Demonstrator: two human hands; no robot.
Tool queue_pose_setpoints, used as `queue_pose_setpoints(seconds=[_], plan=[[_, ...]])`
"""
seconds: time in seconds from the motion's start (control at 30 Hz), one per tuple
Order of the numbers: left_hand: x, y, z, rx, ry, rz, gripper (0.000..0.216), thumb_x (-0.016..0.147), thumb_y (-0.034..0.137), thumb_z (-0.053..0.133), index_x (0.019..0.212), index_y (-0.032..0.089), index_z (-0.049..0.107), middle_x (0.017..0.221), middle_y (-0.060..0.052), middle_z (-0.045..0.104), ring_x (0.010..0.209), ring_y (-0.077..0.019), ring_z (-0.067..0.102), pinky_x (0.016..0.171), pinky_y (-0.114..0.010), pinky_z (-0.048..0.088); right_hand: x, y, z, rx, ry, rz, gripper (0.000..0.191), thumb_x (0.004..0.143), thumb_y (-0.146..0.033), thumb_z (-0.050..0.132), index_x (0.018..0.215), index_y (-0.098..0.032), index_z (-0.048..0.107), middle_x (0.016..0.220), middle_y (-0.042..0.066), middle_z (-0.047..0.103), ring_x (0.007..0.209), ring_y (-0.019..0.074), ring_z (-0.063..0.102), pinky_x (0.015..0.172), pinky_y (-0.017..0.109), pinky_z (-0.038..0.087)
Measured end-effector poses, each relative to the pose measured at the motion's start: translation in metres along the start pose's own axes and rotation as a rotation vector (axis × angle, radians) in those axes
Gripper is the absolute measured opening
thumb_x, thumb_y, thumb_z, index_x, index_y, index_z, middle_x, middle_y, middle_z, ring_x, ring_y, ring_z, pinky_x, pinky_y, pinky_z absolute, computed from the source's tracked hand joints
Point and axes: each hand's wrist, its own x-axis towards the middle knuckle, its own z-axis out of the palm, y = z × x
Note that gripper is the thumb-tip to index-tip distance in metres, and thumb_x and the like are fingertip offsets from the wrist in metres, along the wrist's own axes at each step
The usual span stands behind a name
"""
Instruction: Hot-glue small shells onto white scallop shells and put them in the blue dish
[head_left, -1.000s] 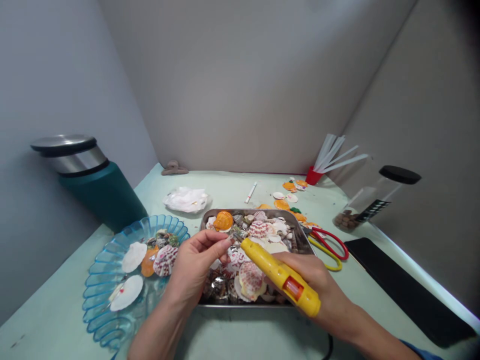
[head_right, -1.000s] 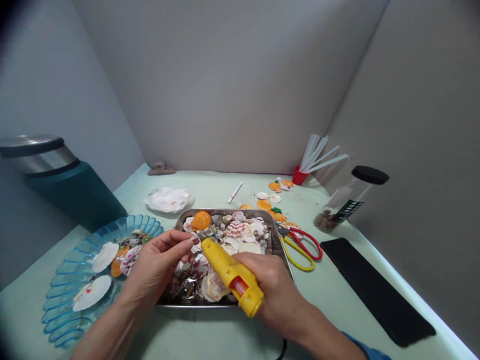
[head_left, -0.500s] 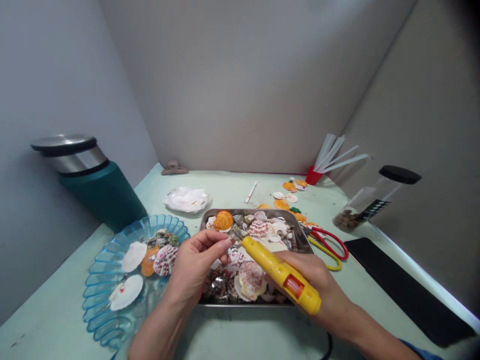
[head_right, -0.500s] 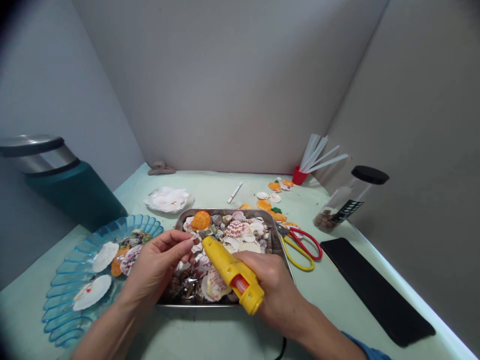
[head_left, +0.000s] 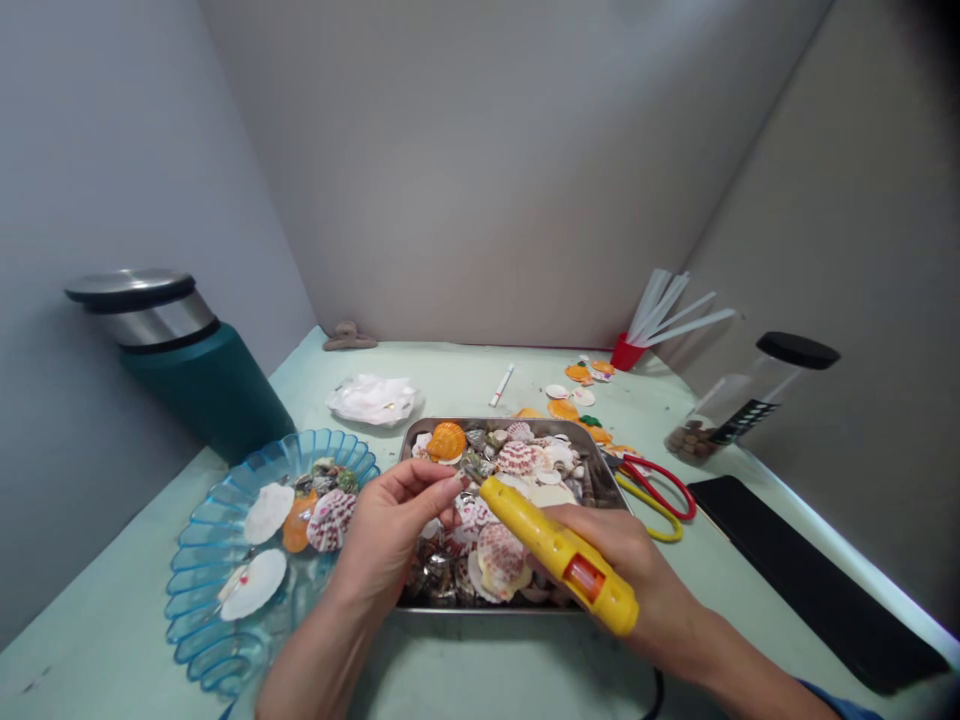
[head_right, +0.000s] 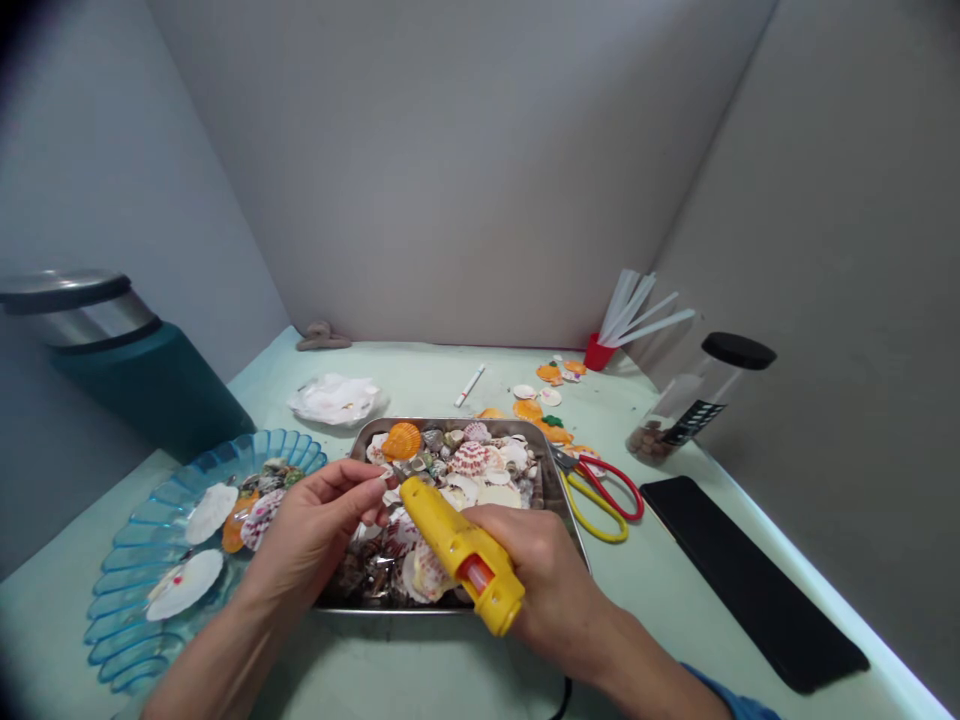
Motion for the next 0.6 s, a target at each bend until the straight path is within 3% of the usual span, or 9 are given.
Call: queue_pose_setpoints(seconds=[0.6], plan=[[-0.0008, 0.0039, 0.0028, -0.123, -0.020, -0.079, 0.022, 0.058, 0.025, 0.081, 0.069, 0.013, 0.067, 0.050, 0.004, 0.059, 0.045, -0.0046, 0.050, 0.052, -0.017, 0.043, -0.0039, 0.0004, 0.0001, 0.014, 0.004, 0.040, 0.012, 0.084, -0.025, 0.058, 0.087, -0.014, 0.062, 0.080, 0.007, 0.068, 0.068, 0.0166, 0.063, 0.064, 0.026, 0.048]])
